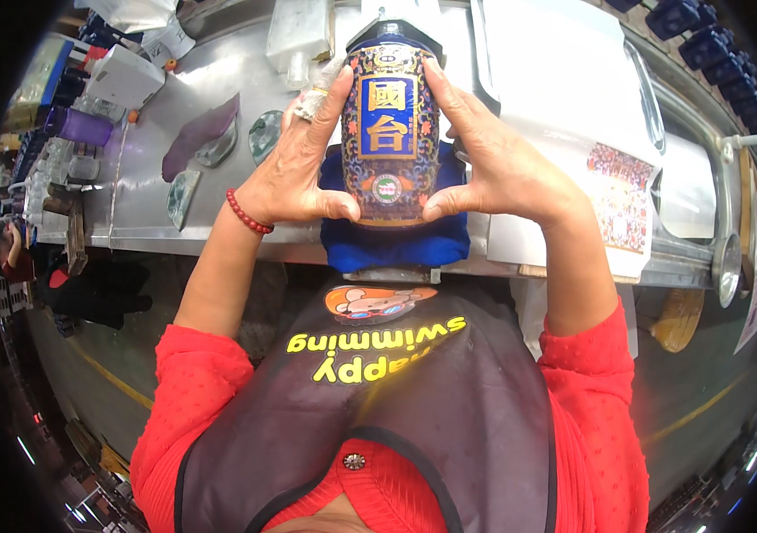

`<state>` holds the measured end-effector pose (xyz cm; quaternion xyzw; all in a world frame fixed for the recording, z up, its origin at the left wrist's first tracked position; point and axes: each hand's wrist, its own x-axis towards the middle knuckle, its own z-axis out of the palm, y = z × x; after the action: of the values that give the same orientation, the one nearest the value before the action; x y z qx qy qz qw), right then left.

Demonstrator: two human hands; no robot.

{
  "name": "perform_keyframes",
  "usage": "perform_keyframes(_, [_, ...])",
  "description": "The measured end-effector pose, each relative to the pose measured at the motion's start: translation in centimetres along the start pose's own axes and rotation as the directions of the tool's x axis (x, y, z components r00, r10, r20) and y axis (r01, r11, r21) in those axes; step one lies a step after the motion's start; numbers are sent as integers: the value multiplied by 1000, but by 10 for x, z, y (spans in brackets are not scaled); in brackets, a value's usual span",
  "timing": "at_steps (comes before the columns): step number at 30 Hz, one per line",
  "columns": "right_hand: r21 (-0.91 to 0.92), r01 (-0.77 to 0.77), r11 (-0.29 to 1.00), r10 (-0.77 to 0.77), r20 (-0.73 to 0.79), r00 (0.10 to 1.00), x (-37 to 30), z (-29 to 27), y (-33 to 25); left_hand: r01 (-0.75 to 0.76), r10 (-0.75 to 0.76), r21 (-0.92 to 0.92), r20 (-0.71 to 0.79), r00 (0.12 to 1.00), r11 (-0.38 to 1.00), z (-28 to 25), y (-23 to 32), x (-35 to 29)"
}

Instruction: The person applies decorative labels to a dark blue bottle. They peel a label from a backing sheet, wrap it around the bottle, and smooth it with a small black tool. The person repeats this process with a second label on the same bottle.

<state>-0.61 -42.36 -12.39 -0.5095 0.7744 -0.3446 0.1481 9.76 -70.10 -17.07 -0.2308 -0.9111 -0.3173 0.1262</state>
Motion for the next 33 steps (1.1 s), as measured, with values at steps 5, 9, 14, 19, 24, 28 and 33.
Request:
perform_keyframes(5, [68, -77, 995, 75, 32, 997, -2, 0, 4, 3, -3, -4, 12, 1000, 1000, 0, -1, -1])
perform_keyframes(9, [-37, 20, 999, -21, -51, 998, -3, 5, 14, 4, -4, 9, 24, 1000, 1000, -1, 0, -1])
perform_keyframes(14, [20, 24, 1000, -23, -25, 999, -1, 3, 13, 0, 0, 3, 21, 1000, 1000, -2, 4, 0])
perform_keyframes(19, [-331, -4, 944, -46, -143, 989, -1, -30, -22, 61, -59, -27, 56, 997, 998, -1, 6, -1])
perform_keyframes(24, [-360, 127, 924, -110, 68, 992, 41, -56, -67, 47, -46, -41, 30, 999, 998, -1, 6, -1])
perform_keyframes(28, [-588, -23, 808, -54, -114, 992, 92, -72, -64, 72, -73, -72, 0, 997, 995, 1, 7, -3])
perform_keyframes(33, [-520, -6, 854, -234, -395, 888, 61, -51, -24, 126, -149, -135, -183, 972, 983, 3, 5, 6])
